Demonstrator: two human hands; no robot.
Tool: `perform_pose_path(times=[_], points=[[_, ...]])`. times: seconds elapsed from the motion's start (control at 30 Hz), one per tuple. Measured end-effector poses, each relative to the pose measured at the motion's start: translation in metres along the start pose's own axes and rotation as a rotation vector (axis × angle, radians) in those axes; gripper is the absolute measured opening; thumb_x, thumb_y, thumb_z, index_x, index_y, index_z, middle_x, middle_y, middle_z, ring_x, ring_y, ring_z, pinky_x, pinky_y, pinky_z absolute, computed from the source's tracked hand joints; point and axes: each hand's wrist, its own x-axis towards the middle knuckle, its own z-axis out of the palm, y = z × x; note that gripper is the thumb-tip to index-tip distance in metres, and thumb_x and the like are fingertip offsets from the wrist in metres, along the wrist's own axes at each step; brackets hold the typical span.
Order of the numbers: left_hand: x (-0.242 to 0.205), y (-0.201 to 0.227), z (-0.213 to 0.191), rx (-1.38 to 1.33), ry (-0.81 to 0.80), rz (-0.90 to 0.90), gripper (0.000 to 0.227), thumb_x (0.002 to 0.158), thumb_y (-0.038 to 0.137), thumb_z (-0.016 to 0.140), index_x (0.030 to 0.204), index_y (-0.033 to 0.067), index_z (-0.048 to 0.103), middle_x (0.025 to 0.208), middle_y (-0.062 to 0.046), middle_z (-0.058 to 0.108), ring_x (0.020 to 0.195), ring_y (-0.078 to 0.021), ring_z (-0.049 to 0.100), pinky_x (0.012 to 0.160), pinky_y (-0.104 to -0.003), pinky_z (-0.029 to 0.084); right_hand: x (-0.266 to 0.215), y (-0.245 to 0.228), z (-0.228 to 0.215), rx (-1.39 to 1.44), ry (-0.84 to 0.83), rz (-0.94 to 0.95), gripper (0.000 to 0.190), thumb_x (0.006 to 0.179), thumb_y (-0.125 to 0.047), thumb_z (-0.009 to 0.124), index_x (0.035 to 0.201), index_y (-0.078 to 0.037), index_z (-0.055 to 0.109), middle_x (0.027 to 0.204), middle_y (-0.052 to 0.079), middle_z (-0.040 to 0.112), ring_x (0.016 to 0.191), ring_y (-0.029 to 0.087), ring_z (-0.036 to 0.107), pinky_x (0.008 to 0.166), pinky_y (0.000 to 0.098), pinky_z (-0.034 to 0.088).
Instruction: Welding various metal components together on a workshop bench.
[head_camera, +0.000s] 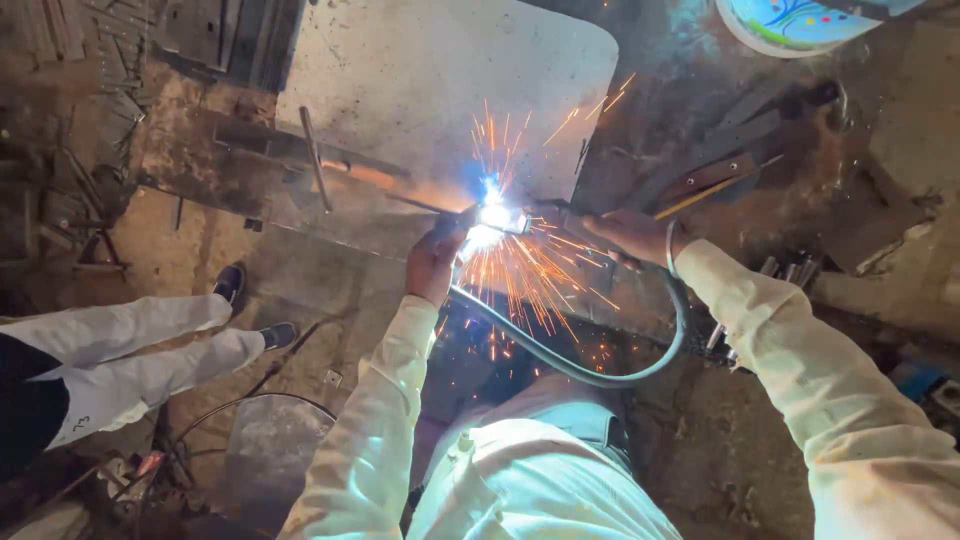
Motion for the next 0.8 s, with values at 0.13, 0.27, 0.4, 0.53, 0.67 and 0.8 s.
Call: perform_pose_path(times=[0.13, 0.27, 0.4, 0.53, 0.67, 0.8], points=[[0.006, -0.019, 0.004, -0.098, -0.001, 0.006, 0.042, 0.095, 0.044, 0.068, 0.106, 0.0041, 0.072, 0.078, -0.003, 0.068, 0.066, -0.0129, 0.063, 0.063, -0.032, 0.05, -0.002, -0.008, 0.002, 0.104, 0.018, 0.142, 0.056, 0.093, -0.065, 0.051, 0.09, -0.01, 0.057, 0.063, -0.001, 0.052, 0.044, 0.01, 0.046, 0.038, 0.0313, 0.038], [0.02, -0.039, 0.011, -0.175, -0.032, -0.09, 0.044, 0.095, 0.047, 0.069, 0.103, 0.0038, 0.073, 0.078, -0.005, 0.066, 0.067, -0.0136, 0.063, 0.062, -0.033, 0.051, -0.004, -0.009, 0.002, 0.163, 0.007, 0.178, 0.053, 0.093, -0.066, 0.051, 0.094, -0.013, 0.058, 0.061, 0.001, 0.051, 0.042, 0.012, 0.044, 0.037, 0.0307, 0.035], [0.027, -0.043, 0.014, 0.161, 0.047, -0.028, 0.047, 0.09, 0.05, 0.075, 0.098, 0.0035, 0.075, 0.083, -0.008, 0.07, 0.072, -0.0157, 0.069, 0.065, -0.034, 0.053, -0.008, -0.009, 0.003, 0.135, 0.052, 0.125, 0.057, 0.093, -0.066, 0.05, 0.093, -0.009, 0.059, 0.06, 0.003, 0.053, 0.042, 0.013, 0.047, 0.036, 0.033, 0.037], [0.03, -0.032, 0.015, 0.033, 0.014, -0.108, 0.046, 0.088, 0.051, 0.07, 0.099, 0.0056, 0.074, 0.08, -0.012, 0.076, 0.071, -0.0215, 0.074, 0.064, -0.037, 0.055, -0.007, -0.008, 0.001, 0.104, 0.061, 0.148, 0.067, 0.096, -0.07, 0.046, 0.099, -0.005, 0.064, 0.061, 0.002, 0.052, 0.044, 0.013, 0.048, 0.04, 0.031, 0.039], [0.034, -0.015, 0.009, 0.225, -0.029, -0.097, 0.056, 0.096, 0.058, 0.068, 0.092, 0.0026, 0.075, 0.083, -0.017, 0.074, 0.08, -0.0294, 0.072, 0.07, -0.042, 0.053, -0.009, -0.012, 0.002, 0.155, 0.048, 0.22, 0.066, 0.096, -0.068, 0.046, 0.103, -0.004, 0.062, 0.062, 0.001, 0.051, 0.043, 0.014, 0.045, 0.039, 0.0316, 0.035], [0.032, -0.014, 0.008, 0.339, -0.151, 0.232, 0.049, 0.097, 0.046, 0.043, 0.117, 0.0132, 0.074, 0.088, -0.015, 0.07, 0.071, -0.0309, 0.07, 0.067, -0.044, 0.052, -0.004, -0.006, -0.001, 0.216, 0.031, 0.25, 0.063, 0.096, -0.067, 0.044, 0.103, -0.007, 0.063, 0.06, 0.001, 0.05, 0.043, 0.013, 0.046, 0.039, 0.0326, 0.035]])
